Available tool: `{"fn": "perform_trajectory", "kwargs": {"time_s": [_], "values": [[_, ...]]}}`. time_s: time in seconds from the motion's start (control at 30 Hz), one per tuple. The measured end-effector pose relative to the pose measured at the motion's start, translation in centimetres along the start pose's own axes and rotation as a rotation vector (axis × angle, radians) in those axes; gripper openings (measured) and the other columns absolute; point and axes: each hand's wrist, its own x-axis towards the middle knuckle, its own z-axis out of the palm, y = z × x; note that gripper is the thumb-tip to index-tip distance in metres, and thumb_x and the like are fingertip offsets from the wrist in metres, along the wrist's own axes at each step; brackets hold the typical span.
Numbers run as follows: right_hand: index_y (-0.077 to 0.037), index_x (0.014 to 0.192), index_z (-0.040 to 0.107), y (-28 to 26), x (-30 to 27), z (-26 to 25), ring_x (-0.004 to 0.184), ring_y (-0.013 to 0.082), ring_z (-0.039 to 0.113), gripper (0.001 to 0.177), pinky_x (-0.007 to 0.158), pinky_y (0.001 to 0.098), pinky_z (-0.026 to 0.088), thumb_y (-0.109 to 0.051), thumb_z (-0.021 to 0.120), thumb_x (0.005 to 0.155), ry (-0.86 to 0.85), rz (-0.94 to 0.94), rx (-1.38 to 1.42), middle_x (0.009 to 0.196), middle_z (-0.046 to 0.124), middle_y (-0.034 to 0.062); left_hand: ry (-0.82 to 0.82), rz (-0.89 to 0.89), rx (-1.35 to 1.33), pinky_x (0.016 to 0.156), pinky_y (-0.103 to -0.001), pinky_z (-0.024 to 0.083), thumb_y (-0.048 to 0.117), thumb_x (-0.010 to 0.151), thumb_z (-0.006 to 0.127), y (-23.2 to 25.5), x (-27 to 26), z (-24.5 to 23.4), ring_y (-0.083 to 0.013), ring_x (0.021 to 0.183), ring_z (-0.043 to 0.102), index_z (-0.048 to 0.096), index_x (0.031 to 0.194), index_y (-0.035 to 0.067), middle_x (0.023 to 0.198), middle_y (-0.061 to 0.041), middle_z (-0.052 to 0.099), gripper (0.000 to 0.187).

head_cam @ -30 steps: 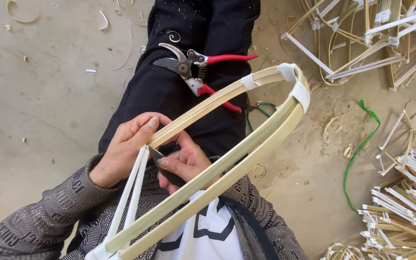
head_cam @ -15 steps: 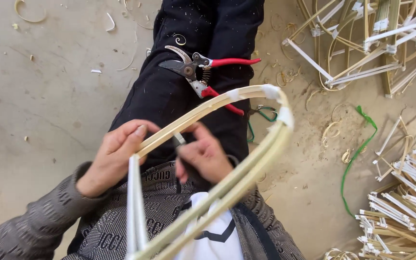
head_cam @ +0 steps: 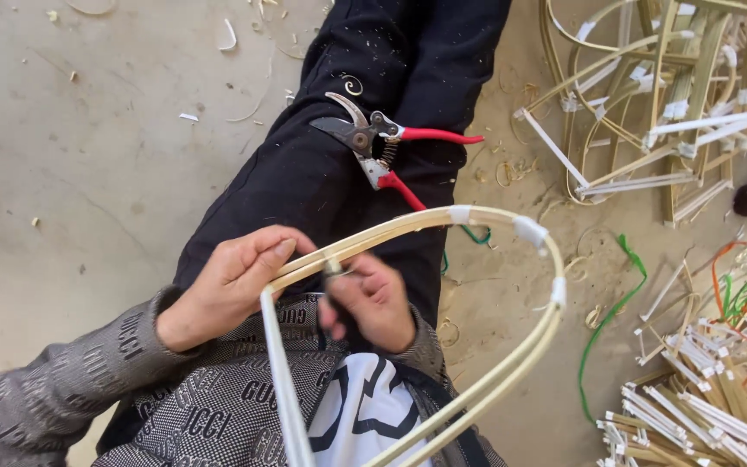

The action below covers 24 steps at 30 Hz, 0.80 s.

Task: The recorder is assembling and cutting bamboo strips to form curved frames using snips and a knife.

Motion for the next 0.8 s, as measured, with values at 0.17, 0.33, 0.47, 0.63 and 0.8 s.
{"fn": "perform_trajectory", "kwargs": {"time_s": [0.17,0.33,0.47,0.63,0.8], "values": [[0.002,0.151,0.032,-2.8,0.2,-1.9,0.05,0.0115,0.057,0.047,0.046,0.0228,0.047,-0.009,0.052,0.109,0.233,-0.194,0.023,0.07,0.064,0.0102,0.037,-0.109,-0.126,0.045,-0.018,0.033,0.025,0.106,0.048,-1.4,-1.7,-2.3,-0.0006,0.053,0.044,0.068,0.12,0.002,0.066,0.006,0.052,0.033],[-0.002,0.156,0.022,-3.0,1.1,2.9,0.052,0.0151,0.06,0.06,0.048,0.0247,0.049,-0.007,0.055,0.106,0.077,-0.034,-0.12,0.072,0.067,0.0126,0.076,-0.077,-0.07,0.044,-0.018,0.032,0.026,0.108,0.046,0.1,0.8,0.7,0.0001,0.051,0.044,0.069,0.119,0.004,0.061,0.006,0.051,0.034],[-0.016,0.165,-0.005,-3.2,1.0,4.1,0.056,0.0146,0.061,0.084,0.052,0.0243,0.05,-0.011,0.055,0.107,-0.128,0.05,-0.005,0.077,0.067,0.0112,0.006,-0.011,-0.219,0.048,-0.017,0.038,0.026,0.109,0.045,0.3,1.9,1.4,0.0014,0.057,0.045,0.066,0.116,0.002,0.069,0.007,0.055,0.032],[-0.013,0.166,0.002,-1.6,-0.1,2.1,0.058,0.0153,0.062,0.08,0.054,0.0252,0.051,-0.01,0.055,0.107,-0.089,0.027,-0.053,0.077,0.066,0.0122,-0.069,-0.046,-0.333,0.047,-0.017,0.036,0.025,0.108,0.047,-0.3,0.5,0.4,0.001,0.055,0.044,0.068,0.118,0.002,0.067,0.007,0.053,0.033],[0.01,0.144,0.032,-1.2,-0.1,-2.6,0.051,0.0157,0.058,0.045,0.048,0.0251,0.048,-0.012,0.055,0.112,0.201,-0.193,0.082,0.074,0.066,0.0154,0.013,-0.293,-0.179,0.041,-0.019,0.029,0.025,0.101,0.047,0.4,-1.5,-1.2,-0.0019,0.047,0.04,0.072,0.113,0.005,0.059,0.006,0.053,0.034]]}}
